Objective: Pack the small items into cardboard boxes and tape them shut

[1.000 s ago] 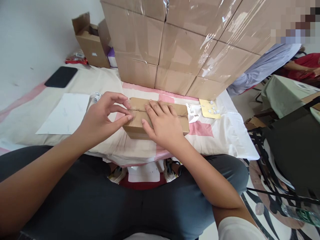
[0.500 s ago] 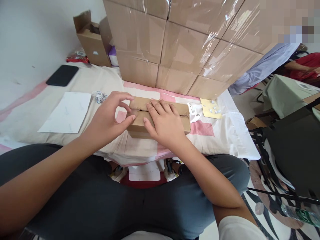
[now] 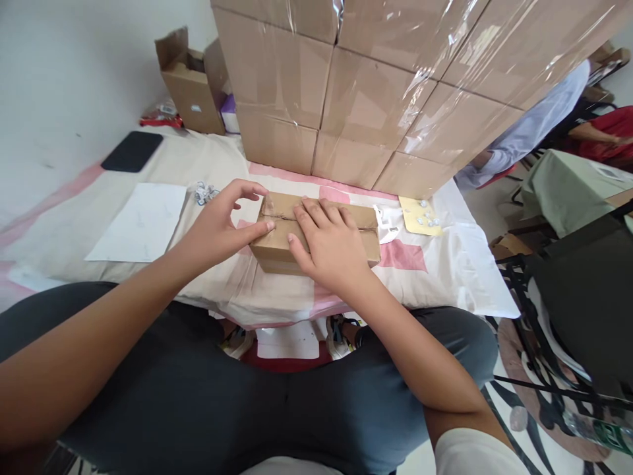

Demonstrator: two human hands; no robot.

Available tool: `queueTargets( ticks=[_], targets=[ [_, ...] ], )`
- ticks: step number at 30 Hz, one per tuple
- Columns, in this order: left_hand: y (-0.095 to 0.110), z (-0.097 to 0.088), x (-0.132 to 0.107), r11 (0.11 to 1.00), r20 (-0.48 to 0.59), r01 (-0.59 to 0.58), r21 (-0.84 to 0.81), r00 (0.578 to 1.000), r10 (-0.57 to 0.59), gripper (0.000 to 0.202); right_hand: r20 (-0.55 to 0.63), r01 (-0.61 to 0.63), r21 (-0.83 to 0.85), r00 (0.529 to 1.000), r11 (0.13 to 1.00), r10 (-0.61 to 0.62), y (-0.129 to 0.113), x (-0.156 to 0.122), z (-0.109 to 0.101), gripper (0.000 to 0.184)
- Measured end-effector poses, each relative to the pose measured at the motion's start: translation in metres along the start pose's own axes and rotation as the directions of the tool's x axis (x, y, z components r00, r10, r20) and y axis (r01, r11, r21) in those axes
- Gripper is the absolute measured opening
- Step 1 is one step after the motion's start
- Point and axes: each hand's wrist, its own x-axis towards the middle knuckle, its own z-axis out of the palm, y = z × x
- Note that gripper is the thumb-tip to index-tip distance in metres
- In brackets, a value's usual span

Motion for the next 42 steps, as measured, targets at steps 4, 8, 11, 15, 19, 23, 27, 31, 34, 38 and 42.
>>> queueTargets(
  ticks=[4,8,11,15,19,23,27,31,34,38,42],
  targets=[
    [-0.005,-0.001,0.006,1.0,-0.03,0.004,-0.02,1.0,-0.005,0.029,-0.006,0.005,0.002,1.0,1.0,-0.005,-0.001,0.0,0.0,0.054],
    [-0.001,-0.003,0.01,0.997,-0.078,-0.012,-0.079,0.997,0.006,0.013,-0.006,0.008,0.001,1.0,1.0,-0.008,-0.001,0.0,0.0,0.055],
    [0.004,-0.004,0.012,0.991,-0.084,-0.018,-0.135,0.996,0.007,0.009,-0.003,0.011,0.002,1.0,1.0,-0.011,0.0,0.0,0.001,0.055],
    [0.004,-0.002,0.015,0.991,-0.094,-0.043,-0.124,0.995,0.031,0.01,-0.003,0.011,0.004,1.0,1.0,-0.011,0.0,0.0,0.0,0.054],
    [-0.001,0.002,0.017,0.994,-0.093,-0.078,-0.079,0.993,0.071,0.007,-0.005,0.01,0.004,1.0,1.0,-0.01,0.0,0.001,0.0,0.054],
    [0.0,0.002,0.021,0.996,-0.051,-0.091,-0.023,0.995,0.09,0.012,-0.01,0.021,-0.003,1.0,1.0,-0.021,0.0,0.001,0.0,0.054],
    [0.006,0.001,0.022,0.999,0.002,-0.039,-0.011,0.999,0.039,0.031,-0.013,0.028,-0.003,1.0,1.0,-0.028,0.0,0.001,0.001,0.054],
    [0.005,0.003,0.021,0.999,-0.037,-0.045,-0.002,0.998,0.044,0.03,-0.012,0.028,-0.002,1.0,1.0,-0.028,0.0,0.001,0.001,0.054],
    [0.001,0.004,0.02,0.999,-0.064,-0.04,0.001,0.997,0.04,0.031,-0.011,0.029,-0.006,1.0,1.0,-0.029,0.0,0.0,0.002,0.055],
    [-0.003,0.006,0.02,0.999,-0.074,-0.033,-0.01,0.997,0.032,0.032,-0.007,0.027,-0.007,1.0,1.0,-0.027,0.0,0.0,0.002,0.055],
    [-0.003,0.01,0.021,0.999,-0.076,-0.03,-0.037,0.997,0.027,0.028,-0.006,0.027,-0.001,1.0,1.0,-0.027,0.0,0.001,0.002,0.055]
  ],
)
